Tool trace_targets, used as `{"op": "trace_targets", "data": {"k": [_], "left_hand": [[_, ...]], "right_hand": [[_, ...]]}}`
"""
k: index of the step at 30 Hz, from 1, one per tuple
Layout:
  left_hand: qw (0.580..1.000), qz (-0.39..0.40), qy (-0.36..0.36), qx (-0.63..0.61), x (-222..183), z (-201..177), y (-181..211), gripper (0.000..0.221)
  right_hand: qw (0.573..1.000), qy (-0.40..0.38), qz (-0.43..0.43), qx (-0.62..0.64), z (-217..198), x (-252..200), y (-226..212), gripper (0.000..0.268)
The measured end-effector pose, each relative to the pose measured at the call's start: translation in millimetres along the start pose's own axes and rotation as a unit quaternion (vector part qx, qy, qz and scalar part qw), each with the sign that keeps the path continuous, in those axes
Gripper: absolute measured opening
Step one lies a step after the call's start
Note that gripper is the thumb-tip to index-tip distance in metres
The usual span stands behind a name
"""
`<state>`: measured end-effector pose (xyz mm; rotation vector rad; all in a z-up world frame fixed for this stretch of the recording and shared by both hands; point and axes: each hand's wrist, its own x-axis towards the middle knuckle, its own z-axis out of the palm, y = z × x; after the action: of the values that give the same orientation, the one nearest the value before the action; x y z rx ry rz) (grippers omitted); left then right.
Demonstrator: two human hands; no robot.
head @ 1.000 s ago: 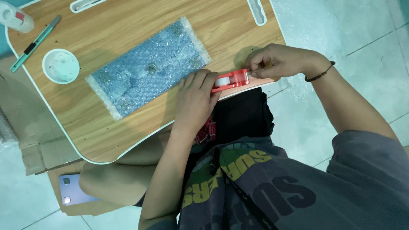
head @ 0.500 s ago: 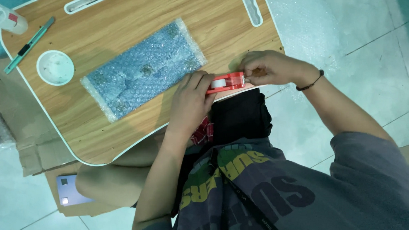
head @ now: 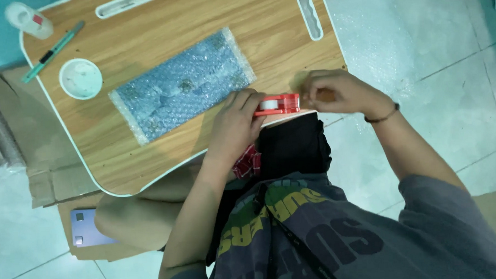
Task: Wrapping a blue object in bubble wrap and securing it inside a cardboard box for shipping.
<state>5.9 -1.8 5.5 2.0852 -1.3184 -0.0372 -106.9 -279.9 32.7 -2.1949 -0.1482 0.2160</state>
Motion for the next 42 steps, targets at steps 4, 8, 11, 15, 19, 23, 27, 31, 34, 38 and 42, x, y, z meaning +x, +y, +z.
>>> {"op": "trace_targets", "data": {"k": [4,8,11,15,19,23,27,31,34,38,42], "left_hand": [[1.0,-0.007,-0.001,-0.009,2.2,0.9,4.7,0.035],[0.999,-0.015,0.023,0.031,2.5,19.3,10.0,0.058],[0.996,-0.012,0.086,0.03,-7.2,23.0,17.2,0.074],[0.985,0.003,0.172,0.032,-33.5,21.5,26.2,0.049],[0.987,-0.039,0.156,-0.018,-61.7,13.7,38.6,0.04],[0.954,-0.094,0.286,0.016,-81.5,19.6,32.1,0.022],[0.95,-0.06,0.303,0.042,-82.7,18.4,16.4,0.022],[0.961,-0.059,0.268,0.032,-65.8,3.3,-0.1,0.055],[0.982,-0.054,0.178,0.031,-59.5,-3.7,-10.2,0.071],[0.99,-0.027,0.126,0.052,-54.6,3.0,-25.7,0.05],[0.992,-0.03,0.118,0.043,-53.1,4.8,-24.2,0.044]], "right_hand": [[0.987,0.12,-0.03,0.105,40.8,-17.1,31.7,0.065],[0.97,0.234,-0.036,0.06,75.5,-13.2,12.2,0.077],[0.953,0.296,-0.041,0.057,73.3,-12.6,26.3,0.076],[0.923,0.385,-0.013,0.001,35.1,7.8,15.0,0.078],[0.908,0.419,0.008,-0.029,7.6,42.5,7.4,0.078],[0.942,0.334,-0.02,-0.019,10.2,49.4,9.9,0.079],[0.967,0.212,-0.057,0.13,42.4,33.2,22.2,0.074],[0.982,0.101,-0.062,0.149,67.3,36.1,-11.0,0.054],[0.988,0.088,-0.107,0.062,71.7,38.3,-28.9,0.06],[0.997,0.037,-0.074,-0.003,59.5,47.5,-39.0,0.069],[0.994,-0.025,-0.071,-0.077,38.1,63.3,-64.4,0.056]]}}
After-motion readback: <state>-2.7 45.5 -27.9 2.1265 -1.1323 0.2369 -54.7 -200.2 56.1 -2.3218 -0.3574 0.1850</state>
